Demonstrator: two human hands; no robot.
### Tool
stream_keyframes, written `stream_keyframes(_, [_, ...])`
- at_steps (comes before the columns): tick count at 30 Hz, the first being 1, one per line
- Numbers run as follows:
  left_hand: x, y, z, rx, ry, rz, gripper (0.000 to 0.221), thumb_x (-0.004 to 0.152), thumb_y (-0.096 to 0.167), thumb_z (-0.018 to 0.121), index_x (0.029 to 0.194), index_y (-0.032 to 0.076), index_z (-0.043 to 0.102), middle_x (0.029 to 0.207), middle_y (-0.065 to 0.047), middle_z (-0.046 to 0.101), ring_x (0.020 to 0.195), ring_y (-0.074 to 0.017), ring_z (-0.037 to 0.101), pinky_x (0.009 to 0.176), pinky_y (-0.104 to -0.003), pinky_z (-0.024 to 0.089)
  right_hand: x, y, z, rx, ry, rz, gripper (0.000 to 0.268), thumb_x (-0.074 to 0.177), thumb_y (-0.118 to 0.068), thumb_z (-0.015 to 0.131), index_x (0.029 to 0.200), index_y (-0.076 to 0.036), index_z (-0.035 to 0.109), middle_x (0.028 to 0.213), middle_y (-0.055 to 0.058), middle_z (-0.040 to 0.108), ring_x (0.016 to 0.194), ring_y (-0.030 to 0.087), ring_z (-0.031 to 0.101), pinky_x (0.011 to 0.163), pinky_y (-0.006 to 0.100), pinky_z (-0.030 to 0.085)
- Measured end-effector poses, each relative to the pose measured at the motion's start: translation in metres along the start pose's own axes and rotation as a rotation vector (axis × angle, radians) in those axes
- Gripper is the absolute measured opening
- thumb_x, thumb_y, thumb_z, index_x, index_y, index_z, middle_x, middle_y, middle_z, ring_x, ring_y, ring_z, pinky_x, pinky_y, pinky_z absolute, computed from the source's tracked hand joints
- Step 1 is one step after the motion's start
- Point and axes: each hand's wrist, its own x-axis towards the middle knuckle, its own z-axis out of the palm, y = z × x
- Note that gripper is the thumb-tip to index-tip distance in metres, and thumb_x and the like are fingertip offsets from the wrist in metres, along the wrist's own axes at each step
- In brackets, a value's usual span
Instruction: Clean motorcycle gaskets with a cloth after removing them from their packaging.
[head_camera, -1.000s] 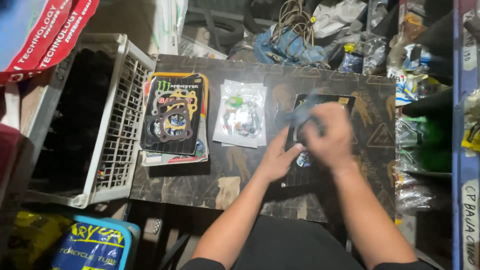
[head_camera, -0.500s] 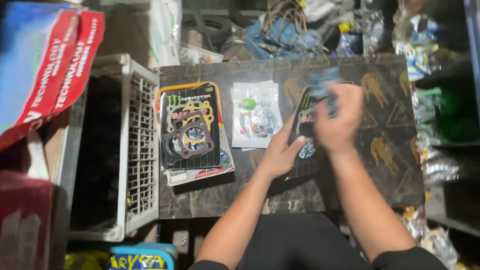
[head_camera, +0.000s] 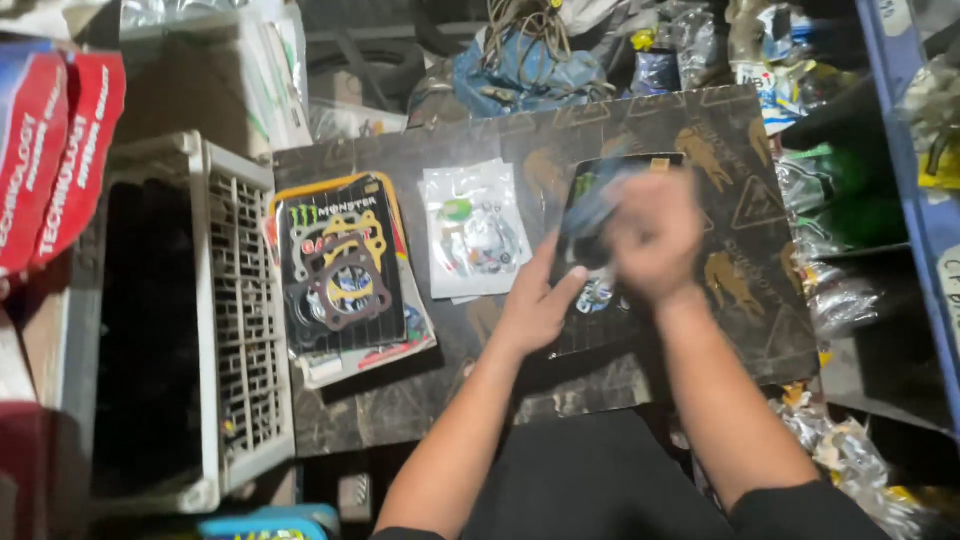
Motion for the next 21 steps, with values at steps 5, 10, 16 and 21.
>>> stream_keyframes(5, [0.013, 0.006, 0.032, -0.007, -0.014, 0.036, 0.035, 0.094, 0.005, 0.058, 0.128, 0.0, 0.06, 0.12, -0.023, 0.064, 0.117, -0.0319, 0.058, 0.108, -0.049, 0.044, -0.003, 0.015, -0.016, -0.083, -0.022, 0.012, 0.018, 0.087, -0.004, 0.073, 0.105, -0.003, 0.075, 0.105, 0.017, 0.061, 0.098, 0.04, 0.062, 0.089, 0.048, 0.048])
stream_keyframes(10, [0.009, -0.011, 0.062, -0.043, 0.063, -0.018, 0.047, 0.098, 0.011, 0.061, 0.143, -0.002, 0.054, 0.127, -0.025, 0.067, 0.122, -0.0279, 0.061, 0.106, -0.05, 0.046, -0.005, 0.049, -0.056, -0.05, -0.084, -0.147, 0.007, 0.09, -0.004, 0.071, 0.09, -0.008, 0.077, 0.102, 0.013, 0.069, 0.096, 0.036, 0.063, 0.091, 0.043, 0.048])
stream_keyframes(16, [0.011, -0.017, 0.07, 0.041, 0.128, -0.116, 0.016, 0.091, 0.02, 0.069, 0.081, 0.01, 0.077, 0.061, -0.003, 0.058, 0.065, -0.0123, 0.052, 0.061, -0.035, 0.046, -0.011, 0.043, -0.051, 0.086, -0.284, -0.215, 0.016, 0.081, -0.009, 0.076, 0.097, -0.012, 0.076, 0.104, 0.014, 0.064, 0.1, 0.038, 0.062, 0.094, 0.048, 0.046])
stream_keyframes(21, [0.008, -0.008, 0.081, 0.01, 0.034, -0.074, 0.06, 0.094, 0.005, 0.062, 0.151, -0.001, 0.045, 0.148, -0.028, 0.051, 0.143, -0.0383, 0.042, 0.121, -0.054, 0.031, 0.013, 0.048, -0.049, -0.261, -0.113, -0.02, 0.006, 0.093, -0.007, 0.066, 0.099, -0.007, 0.068, 0.095, 0.012, 0.061, 0.096, 0.035, 0.058, 0.093, 0.046, 0.04])
